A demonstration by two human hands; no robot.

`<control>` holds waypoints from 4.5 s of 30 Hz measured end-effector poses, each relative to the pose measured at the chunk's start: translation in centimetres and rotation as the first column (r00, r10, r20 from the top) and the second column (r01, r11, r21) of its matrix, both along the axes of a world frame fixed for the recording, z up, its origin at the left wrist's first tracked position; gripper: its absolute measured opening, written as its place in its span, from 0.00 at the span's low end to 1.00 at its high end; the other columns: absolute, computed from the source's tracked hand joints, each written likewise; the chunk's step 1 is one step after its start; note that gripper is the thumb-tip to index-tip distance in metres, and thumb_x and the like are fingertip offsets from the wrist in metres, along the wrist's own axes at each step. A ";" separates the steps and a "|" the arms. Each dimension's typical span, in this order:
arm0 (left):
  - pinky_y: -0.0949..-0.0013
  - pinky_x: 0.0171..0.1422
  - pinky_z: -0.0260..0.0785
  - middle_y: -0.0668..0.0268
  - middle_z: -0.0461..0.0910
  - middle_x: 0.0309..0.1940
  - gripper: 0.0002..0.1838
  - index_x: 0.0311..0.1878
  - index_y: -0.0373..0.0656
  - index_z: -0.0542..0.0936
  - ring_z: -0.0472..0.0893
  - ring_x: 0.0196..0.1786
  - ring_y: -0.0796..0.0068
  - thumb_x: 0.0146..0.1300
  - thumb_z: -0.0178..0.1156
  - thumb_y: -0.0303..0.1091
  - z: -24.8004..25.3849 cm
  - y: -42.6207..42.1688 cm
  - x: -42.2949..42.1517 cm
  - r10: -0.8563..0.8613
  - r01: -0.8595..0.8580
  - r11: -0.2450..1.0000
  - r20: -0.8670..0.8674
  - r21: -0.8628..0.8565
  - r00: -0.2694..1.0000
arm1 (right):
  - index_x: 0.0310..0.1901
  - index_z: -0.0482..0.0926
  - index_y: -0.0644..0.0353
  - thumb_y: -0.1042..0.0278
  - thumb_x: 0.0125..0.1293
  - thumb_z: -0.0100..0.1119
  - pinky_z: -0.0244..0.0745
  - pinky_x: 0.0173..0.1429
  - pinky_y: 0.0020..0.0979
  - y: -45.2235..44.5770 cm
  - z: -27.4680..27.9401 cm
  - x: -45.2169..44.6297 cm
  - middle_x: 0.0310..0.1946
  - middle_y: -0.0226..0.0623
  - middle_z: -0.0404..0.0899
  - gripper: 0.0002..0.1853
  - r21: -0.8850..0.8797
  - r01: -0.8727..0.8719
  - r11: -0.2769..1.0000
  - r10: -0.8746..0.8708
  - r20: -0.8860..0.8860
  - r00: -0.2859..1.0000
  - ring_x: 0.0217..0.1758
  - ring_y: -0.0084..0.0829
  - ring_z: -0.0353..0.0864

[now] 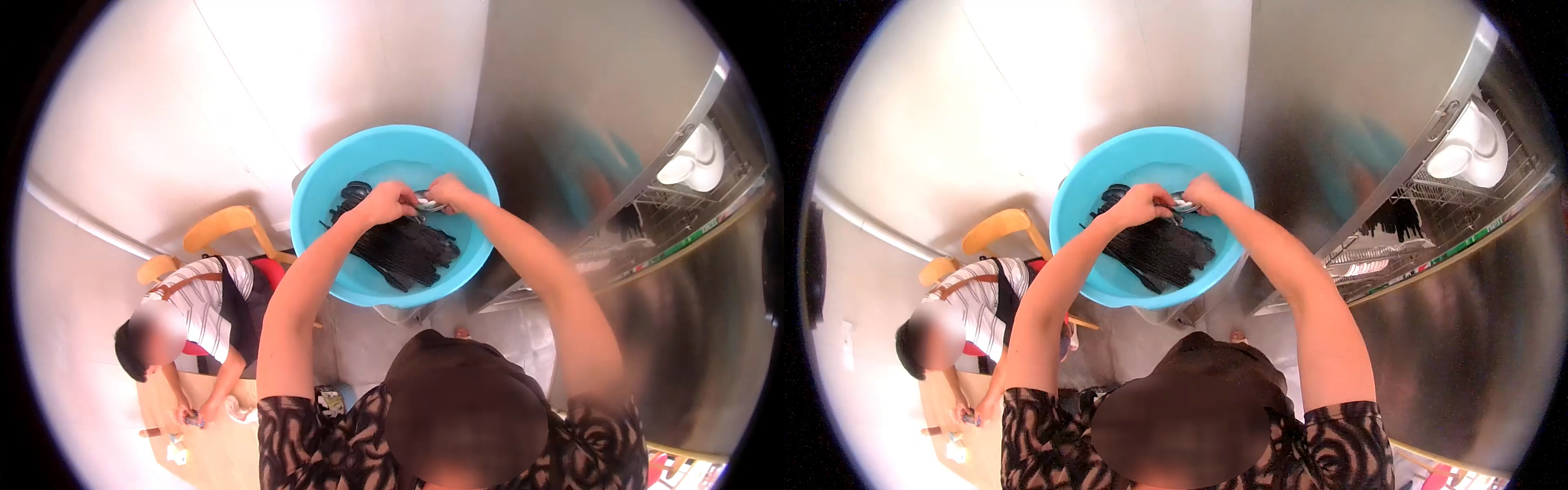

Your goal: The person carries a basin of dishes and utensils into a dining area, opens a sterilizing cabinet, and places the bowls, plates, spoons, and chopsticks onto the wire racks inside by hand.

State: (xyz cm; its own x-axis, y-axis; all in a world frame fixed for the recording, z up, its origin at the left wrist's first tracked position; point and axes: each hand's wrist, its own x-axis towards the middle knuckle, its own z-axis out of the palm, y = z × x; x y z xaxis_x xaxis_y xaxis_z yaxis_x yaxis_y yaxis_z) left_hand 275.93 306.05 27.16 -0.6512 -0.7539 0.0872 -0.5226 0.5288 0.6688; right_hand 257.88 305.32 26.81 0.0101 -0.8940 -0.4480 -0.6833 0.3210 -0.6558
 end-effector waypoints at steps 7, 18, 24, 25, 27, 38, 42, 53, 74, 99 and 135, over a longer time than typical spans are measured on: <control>0.61 0.57 0.65 0.52 0.74 0.51 0.30 0.55 0.37 0.71 0.75 0.53 0.56 0.51 0.67 0.41 1.8 0.3 -1.3 0.257 -0.337 0.897 -0.281 -0.287 0.925 | 0.32 0.76 0.65 0.72 0.50 0.61 0.73 0.40 0.44 1.8 5.3 -0.3 0.30 0.54 0.78 0.09 -0.597 -0.201 0.777 0.000 -0.319 0.948 0.35 0.49 0.80; 0.64 0.54 0.70 0.59 0.73 0.51 0.20 0.60 0.42 0.62 0.76 0.53 0.64 0.65 0.51 0.27 7.1 -0.5 -5.9 0.305 0.158 0.880 -0.788 0.449 0.535 | 0.38 0.73 0.64 0.71 0.50 0.58 0.75 0.37 0.40 0.5 15.2 0.0 0.34 0.45 0.78 0.13 -0.617 -0.726 0.303 0.158 -0.719 0.677 0.36 0.44 0.80; 0.67 0.37 0.72 0.62 0.75 0.42 0.19 0.59 0.47 0.60 0.78 0.37 0.66 0.66 0.47 0.29 7.8 1.2 -5.4 0.497 0.267 0.781 -0.821 0.564 0.280 | 0.39 0.74 0.59 0.69 0.54 0.56 0.75 0.37 0.39 -3.0 14.0 1.5 0.33 0.43 0.79 0.10 -0.678 -0.727 0.114 0.185 -0.704 0.686 0.36 0.42 0.80; 0.70 0.32 0.67 0.62 0.75 0.40 0.17 0.57 0.47 0.61 0.75 0.31 0.70 0.66 0.48 0.30 7.1 1.0 -4.7 0.487 0.302 0.775 -0.829 0.555 0.276 | 0.39 0.74 0.59 0.69 0.54 0.56 0.75 0.37 0.39 -3.3 13.8 2.2 0.33 0.43 0.79 0.10 -0.680 -0.725 0.111 0.183 -0.703 0.687 0.36 0.42 0.80; 0.74 0.27 0.63 0.63 0.75 0.37 0.16 0.55 0.47 0.63 0.71 0.25 0.75 0.66 0.49 0.32 6.2 0.9 -3.5 0.479 0.332 0.768 -0.835 0.547 0.269 | 0.37 0.75 0.60 0.65 0.58 0.54 0.74 0.38 0.39 -3.9 13.0 3.7 0.28 0.44 0.79 0.09 -0.702 -0.675 0.227 0.177 -0.652 0.737 0.36 0.42 0.80; 0.81 0.15 0.47 0.63 0.73 0.27 0.10 0.40 0.44 0.72 0.58 0.16 0.85 0.67 0.52 0.40 2.0 0.7 5.8 0.939 -0.028 0.335 -0.336 0.942 -0.069 | 0.36 0.81 0.65 0.59 0.50 0.60 0.73 0.44 0.41 -4.8 -3.4 7.1 0.31 0.55 0.79 0.17 -0.418 -0.508 0.753 0.372 -0.366 0.853 0.38 0.48 0.80; 0.80 0.15 0.46 0.63 0.73 0.25 0.11 0.37 0.44 0.71 0.57 0.15 0.84 0.66 0.53 0.43 1.4 1.3 5.8 0.964 0.015 0.256 -0.254 0.967 -0.076 | 0.35 0.82 0.64 0.66 0.50 0.56 0.73 0.44 0.43 -4.6 -3.1 7.7 0.32 0.54 0.79 0.13 -0.266 -0.588 0.764 0.502 -0.326 0.801 0.38 0.48 0.80; 0.40 0.54 0.72 0.59 0.70 0.40 0.12 0.50 0.40 0.70 0.74 0.39 0.53 0.68 0.49 0.35 2.7 2.7 3.2 0.968 0.112 0.240 -0.228 0.964 -0.105 | 0.32 0.69 0.62 0.69 0.58 0.52 0.71 0.31 0.44 0.8 12.3 3.1 0.26 0.45 0.76 0.06 -0.942 -0.291 0.167 0.303 -0.232 0.924 0.28 0.48 0.77; 0.78 0.19 0.55 0.61 0.74 0.32 0.08 0.40 0.44 0.68 0.66 0.20 0.79 0.71 0.42 0.37 0.5 1.2 6.6 0.949 0.432 0.268 -0.160 0.861 -0.270 | 0.36 0.80 0.65 0.43 0.54 0.61 0.76 0.39 0.35 -4.9 3.0 6.7 0.32 0.45 0.80 0.27 -0.294 -0.495 0.817 0.496 -0.077 0.865 0.39 0.36 0.81; 0.75 0.23 0.62 0.60 0.76 0.33 0.11 0.44 0.42 0.71 0.70 0.26 0.73 0.69 0.48 0.40 2.9 2.3 5.2 0.879 -0.047 0.418 -0.417 0.907 -0.231 | 0.42 0.80 0.61 0.59 0.52 0.59 0.73 0.52 0.41 -6.6 -2.3 13.7 0.44 0.50 0.79 0.18 -0.255 -0.485 0.837 0.404 -0.310 0.860 0.49 0.45 0.79; 0.74 0.28 0.66 0.60 0.74 0.30 0.08 0.42 0.38 0.66 0.70 0.26 0.77 0.67 0.51 0.33 8.1 1.7 7.2 0.439 -0.446 0.756 -0.877 0.479 -0.197 | 0.36 0.79 0.61 0.61 0.57 0.52 0.73 0.42 0.37 3.5 6.5 8.9 0.38 0.48 0.79 0.13 -0.631 -0.167 0.758 0.420 0.276 0.864 0.40 0.46 0.79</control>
